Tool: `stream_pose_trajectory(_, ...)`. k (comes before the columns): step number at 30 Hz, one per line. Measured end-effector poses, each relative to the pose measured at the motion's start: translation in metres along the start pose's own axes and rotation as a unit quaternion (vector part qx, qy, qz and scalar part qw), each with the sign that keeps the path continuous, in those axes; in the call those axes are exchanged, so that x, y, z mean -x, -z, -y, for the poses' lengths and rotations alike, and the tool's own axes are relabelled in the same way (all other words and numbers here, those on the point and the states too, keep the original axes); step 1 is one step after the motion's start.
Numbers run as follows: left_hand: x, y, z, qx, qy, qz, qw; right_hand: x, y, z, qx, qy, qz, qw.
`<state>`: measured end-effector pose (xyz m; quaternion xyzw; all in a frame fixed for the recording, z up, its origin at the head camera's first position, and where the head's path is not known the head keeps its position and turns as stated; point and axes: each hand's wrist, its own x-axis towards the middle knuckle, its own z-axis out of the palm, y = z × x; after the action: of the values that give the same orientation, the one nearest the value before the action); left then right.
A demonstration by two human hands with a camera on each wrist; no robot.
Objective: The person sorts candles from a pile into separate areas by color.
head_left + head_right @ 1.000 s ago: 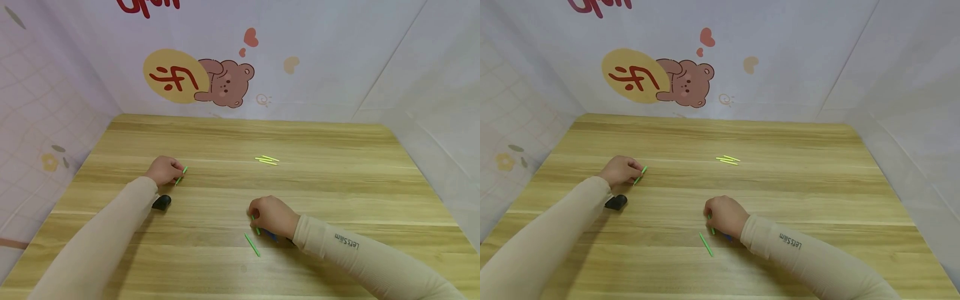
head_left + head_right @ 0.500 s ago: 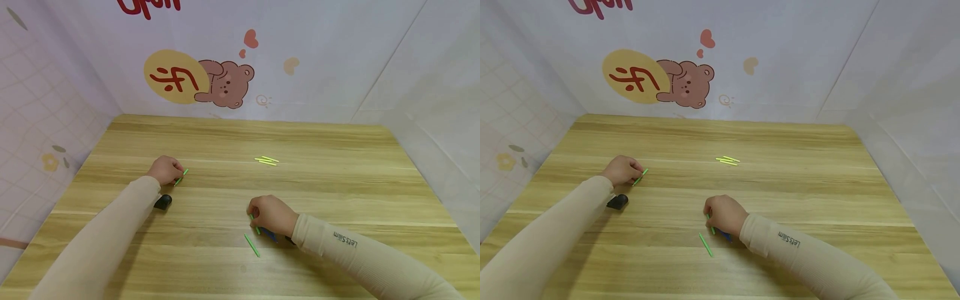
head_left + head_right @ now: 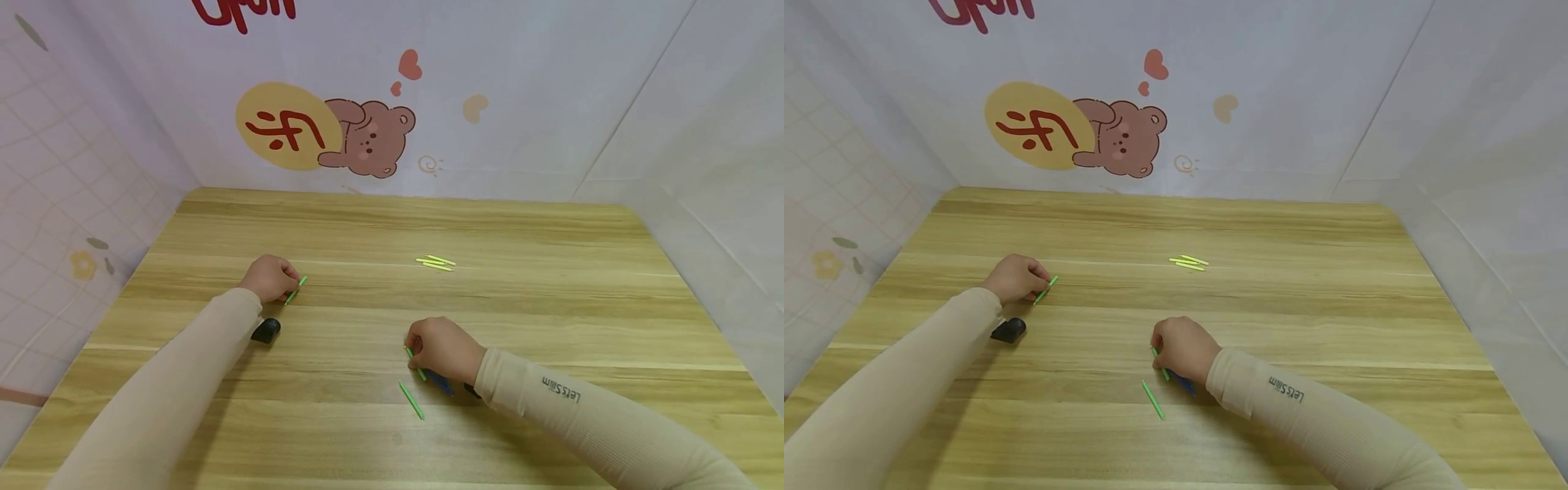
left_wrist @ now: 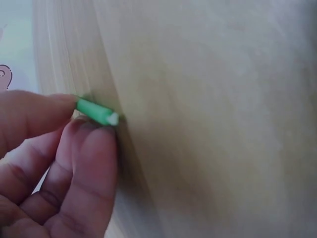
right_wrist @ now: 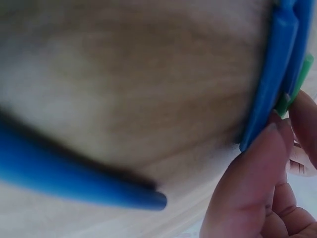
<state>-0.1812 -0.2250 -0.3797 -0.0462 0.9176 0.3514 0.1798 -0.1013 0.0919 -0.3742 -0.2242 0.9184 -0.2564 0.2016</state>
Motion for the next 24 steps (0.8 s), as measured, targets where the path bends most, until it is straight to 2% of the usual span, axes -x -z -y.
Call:
stream_pose_trajectory(13, 0.0023, 0.0034, 0.0030, 0.007, -0.005, -0.001, 1.0000, -0.0040, 0.0001, 0.0014, 0.006, -0.009, 0.010, 0.9999)
stream_pose_trajectory(24, 0.0042, 0.0053, 0.0054, 0.013, -0.021, -0.003, 0.9997, -0.0035, 0.0003, 0.0089, 0.032, 0.013, 0.012, 0.9993)
